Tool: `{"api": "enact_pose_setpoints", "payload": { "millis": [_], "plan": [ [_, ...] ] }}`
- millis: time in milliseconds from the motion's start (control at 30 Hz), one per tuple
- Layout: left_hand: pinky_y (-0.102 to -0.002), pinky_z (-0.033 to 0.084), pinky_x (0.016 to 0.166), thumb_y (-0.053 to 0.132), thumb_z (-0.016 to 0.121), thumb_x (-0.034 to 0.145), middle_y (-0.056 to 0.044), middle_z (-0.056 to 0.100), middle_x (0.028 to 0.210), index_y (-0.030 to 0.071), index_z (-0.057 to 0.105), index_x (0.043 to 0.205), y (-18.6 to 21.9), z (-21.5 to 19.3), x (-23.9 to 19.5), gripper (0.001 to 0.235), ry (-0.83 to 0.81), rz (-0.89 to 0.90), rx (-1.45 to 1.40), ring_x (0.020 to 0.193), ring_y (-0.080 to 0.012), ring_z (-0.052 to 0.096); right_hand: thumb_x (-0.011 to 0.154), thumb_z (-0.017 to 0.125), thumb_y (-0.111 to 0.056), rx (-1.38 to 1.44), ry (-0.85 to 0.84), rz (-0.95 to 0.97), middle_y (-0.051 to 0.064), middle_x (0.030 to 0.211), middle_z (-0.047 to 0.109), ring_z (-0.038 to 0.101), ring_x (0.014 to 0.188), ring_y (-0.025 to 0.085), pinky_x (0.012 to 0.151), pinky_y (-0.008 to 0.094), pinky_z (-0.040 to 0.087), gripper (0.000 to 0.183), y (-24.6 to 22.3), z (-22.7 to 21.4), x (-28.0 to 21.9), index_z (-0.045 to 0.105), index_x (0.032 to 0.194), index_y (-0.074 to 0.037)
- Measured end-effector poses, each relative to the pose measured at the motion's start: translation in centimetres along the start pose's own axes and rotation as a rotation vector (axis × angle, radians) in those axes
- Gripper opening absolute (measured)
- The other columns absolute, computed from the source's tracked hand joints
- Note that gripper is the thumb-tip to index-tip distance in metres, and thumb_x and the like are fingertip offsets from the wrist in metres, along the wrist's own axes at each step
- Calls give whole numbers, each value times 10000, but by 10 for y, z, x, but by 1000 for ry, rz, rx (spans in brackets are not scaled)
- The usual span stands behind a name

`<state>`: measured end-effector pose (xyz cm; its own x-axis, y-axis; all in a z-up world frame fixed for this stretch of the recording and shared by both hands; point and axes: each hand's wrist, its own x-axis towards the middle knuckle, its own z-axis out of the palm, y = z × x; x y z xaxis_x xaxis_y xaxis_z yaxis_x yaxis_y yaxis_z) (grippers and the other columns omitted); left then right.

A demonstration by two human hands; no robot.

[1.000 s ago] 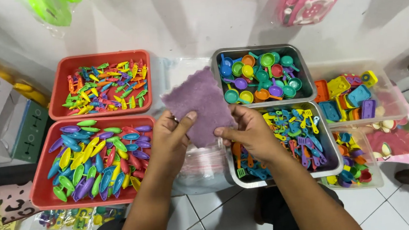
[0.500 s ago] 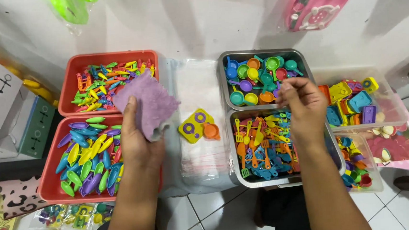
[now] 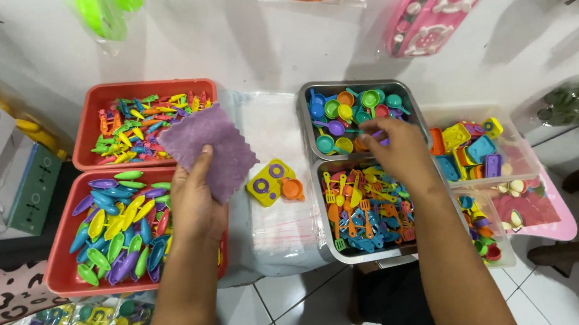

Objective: The person wipes various colorful plastic toys, including a toy car, a toy fork, and a toy spoon, using a purple cloth. The person picks up each item from a tray, wipes it, and places it into a clear plastic bag.

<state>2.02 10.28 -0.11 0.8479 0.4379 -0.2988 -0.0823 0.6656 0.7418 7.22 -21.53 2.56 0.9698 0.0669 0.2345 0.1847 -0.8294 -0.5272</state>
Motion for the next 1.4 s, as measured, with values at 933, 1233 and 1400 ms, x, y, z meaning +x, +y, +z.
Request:
{"api": "enact_pose_setpoints", "payload": {
  "millis": [933,1233,1400],
  "plan": [
    [-338,535,576,258,616,1001,-63,699,680,60,759,894,-19,20,-58,266,-397,155,551,655,-135,641,1053,467,-93,590,71,-116,37,678,610,575,618,107,598,277,519,358,-101,41,-56,732,1289,-137],
    [-303,480,793,289,422,944,-59,601,964,51,642,1142,-21,31,-61,380,-796,-43,27,898,-180,546,988,551,37,940,11,-37,166,881,756,707,664,200,636,320,620,267,-74,70,-60,536,1255,32],
    [-289,496,674,-15,543,885,-90,660,896,-26,685,1072,-52,23,-51,235,-754,57,238,799,-175,595,956,678,-10,962,10,26,167,678,725,695,508,187,502,285,581,90,-56,57,-58,629,1014,40]
  ]
}}
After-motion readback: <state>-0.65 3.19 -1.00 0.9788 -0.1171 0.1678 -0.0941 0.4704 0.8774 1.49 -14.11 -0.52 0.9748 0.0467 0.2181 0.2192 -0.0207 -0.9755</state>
